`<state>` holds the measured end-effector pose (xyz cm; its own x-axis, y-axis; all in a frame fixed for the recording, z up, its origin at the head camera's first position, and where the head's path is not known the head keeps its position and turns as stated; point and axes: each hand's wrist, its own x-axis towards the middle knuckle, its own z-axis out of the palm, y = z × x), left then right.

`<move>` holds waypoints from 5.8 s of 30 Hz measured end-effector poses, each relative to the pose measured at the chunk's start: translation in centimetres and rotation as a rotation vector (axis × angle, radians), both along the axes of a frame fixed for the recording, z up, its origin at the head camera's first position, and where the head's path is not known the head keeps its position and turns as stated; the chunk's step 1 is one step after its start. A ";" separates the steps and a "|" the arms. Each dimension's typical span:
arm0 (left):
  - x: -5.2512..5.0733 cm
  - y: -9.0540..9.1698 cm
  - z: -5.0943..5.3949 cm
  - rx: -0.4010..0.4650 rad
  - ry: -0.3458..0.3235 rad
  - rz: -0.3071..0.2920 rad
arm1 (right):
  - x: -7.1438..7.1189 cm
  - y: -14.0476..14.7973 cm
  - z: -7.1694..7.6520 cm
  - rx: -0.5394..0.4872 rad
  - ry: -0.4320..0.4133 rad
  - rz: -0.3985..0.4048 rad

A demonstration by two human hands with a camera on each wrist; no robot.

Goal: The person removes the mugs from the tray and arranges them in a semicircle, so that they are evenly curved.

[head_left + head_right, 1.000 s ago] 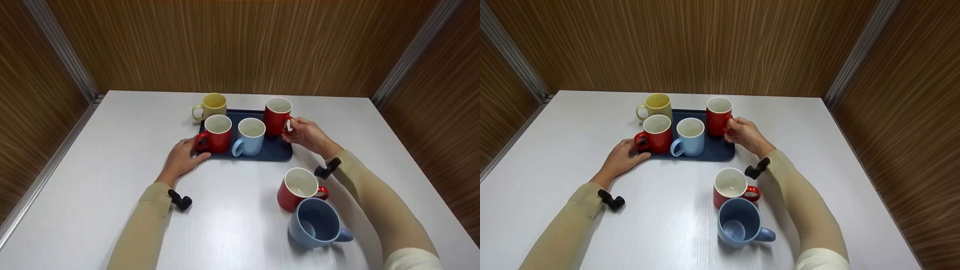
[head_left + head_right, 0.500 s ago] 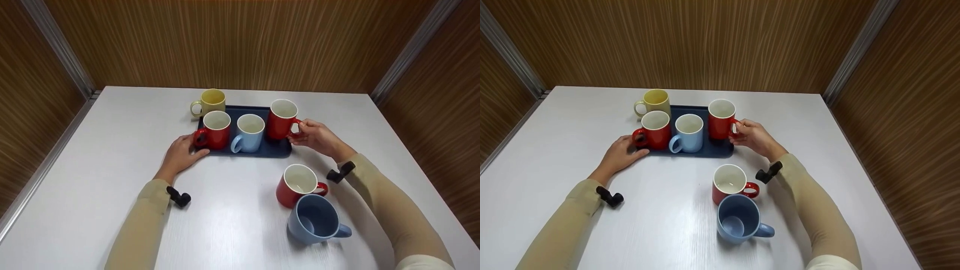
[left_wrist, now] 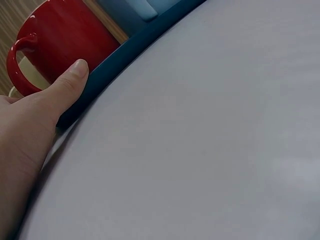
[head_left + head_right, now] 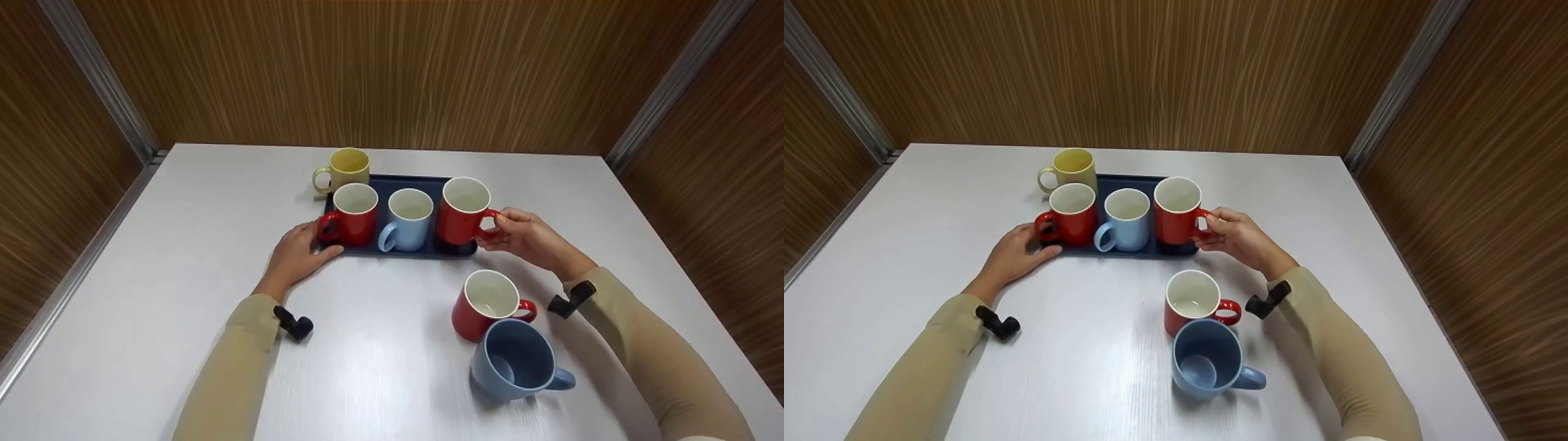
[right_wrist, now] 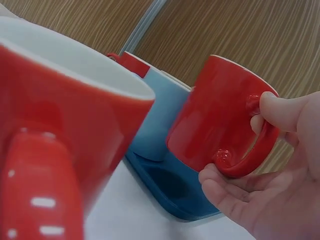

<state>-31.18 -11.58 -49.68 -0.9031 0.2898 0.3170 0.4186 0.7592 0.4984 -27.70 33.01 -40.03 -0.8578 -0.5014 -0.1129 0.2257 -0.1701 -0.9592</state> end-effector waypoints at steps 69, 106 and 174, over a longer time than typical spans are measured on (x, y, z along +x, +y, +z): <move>0.3 -0.5 0.2 0.014 0.014 0.006 | 2.1 -1.4 -3.5 0.074 0.153 0.404; 0.3 -0.4 0.1 0.018 0.015 0.010 | 0.5 -1.0 -3.7 0.095 0.112 0.554; 0.3 -0.5 0.2 0.011 0.011 0.007 | -6.1 0.1 -4.8 1.124 0.635 -0.037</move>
<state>-30.90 -12.12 -49.52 -0.9017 0.2796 0.3298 0.4184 0.7566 0.5025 -33.80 33.07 -44.84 -0.9279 -0.3721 -0.0248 -0.3068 0.7996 -0.5163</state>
